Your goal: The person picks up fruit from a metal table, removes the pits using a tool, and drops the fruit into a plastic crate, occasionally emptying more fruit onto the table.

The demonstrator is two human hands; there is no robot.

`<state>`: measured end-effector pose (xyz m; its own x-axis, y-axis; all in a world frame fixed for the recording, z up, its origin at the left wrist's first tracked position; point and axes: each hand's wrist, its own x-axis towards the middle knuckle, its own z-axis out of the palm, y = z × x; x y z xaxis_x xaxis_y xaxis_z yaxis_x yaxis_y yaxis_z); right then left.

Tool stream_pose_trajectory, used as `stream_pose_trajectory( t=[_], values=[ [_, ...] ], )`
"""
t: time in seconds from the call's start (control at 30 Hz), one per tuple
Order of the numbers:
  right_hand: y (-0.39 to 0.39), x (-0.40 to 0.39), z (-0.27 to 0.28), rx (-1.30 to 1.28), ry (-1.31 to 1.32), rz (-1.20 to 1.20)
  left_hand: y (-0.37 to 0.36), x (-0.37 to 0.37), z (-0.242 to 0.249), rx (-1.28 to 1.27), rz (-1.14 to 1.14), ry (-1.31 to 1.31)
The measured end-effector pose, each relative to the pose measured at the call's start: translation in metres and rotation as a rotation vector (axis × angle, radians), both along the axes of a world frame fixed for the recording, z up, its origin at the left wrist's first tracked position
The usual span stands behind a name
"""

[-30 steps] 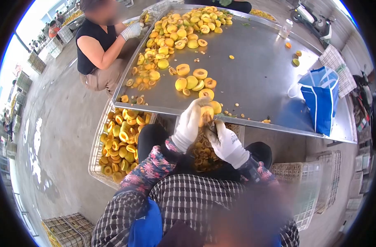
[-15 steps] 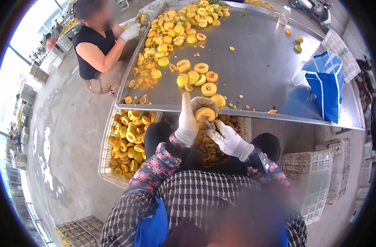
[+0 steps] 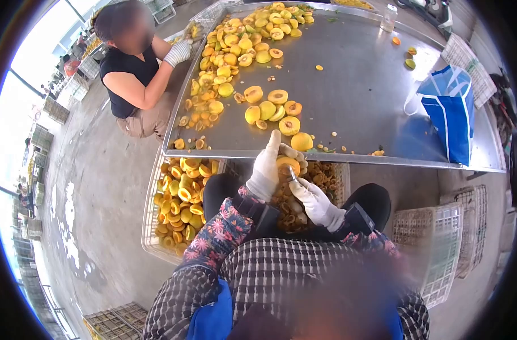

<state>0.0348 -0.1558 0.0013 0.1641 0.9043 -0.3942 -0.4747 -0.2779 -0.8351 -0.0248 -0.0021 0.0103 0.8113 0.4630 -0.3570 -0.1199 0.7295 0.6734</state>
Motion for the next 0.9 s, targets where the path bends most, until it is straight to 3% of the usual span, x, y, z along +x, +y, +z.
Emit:
stream_pose_trajectory(
  t=[0.17, 0.27, 0.33, 0.4, 0.47, 0.5, 0.63, 0.73, 0.77, 0.87, 0.9],
  values=[
    [-0.005, -0.002, 0.0, 0.009, 0.186, -0.032, -0.007, 0.005, 0.001, -0.136, 0.109, 0.026],
    [-0.002, -0.006, -0.017, 0.073, 0.098, -0.093, -0.007, 0.006, -0.004, -0.15, 0.105, 0.03],
    [0.017, -0.012, -0.066, 0.367, -0.509, -0.294, -0.008, 0.008, -0.01, -0.039, 0.124, 0.044],
    [0.014, -0.018, -0.068, 0.355, -0.551, -0.304, -0.01, 0.01, -0.02, 0.186, 0.155, 0.079],
    [-0.005, -0.017, -0.024, 0.064, -0.027, -0.121, -0.012, 0.011, -0.022, 0.168, 0.196, 0.11],
    [-0.008, -0.016, -0.02, 0.036, 0.071, -0.114, -0.013, 0.012, -0.021, 0.129, 0.196, 0.118],
    [-0.014, -0.014, -0.002, 0.034, 0.114, -0.125, -0.02, 0.014, -0.013, -0.034, 0.188, 0.135],
    [-0.02, -0.013, 0.0, -0.065, 0.139, -0.074, -0.018, 0.006, -0.016, 0.464, 0.132, 0.138],
    [-0.021, -0.013, 0.002, -0.062, 0.141, -0.061, -0.025, 0.005, -0.016, 0.724, 0.222, 0.158],
    [-0.028, -0.017, 0.003, -0.045, 0.128, 0.04, -0.018, -0.004, -0.025, 0.646, 0.186, 0.22],
    [-0.032, -0.014, -0.001, -0.026, 0.109, 0.106, -0.008, -0.008, -0.021, 0.498, 0.206, 0.203]
  ],
)
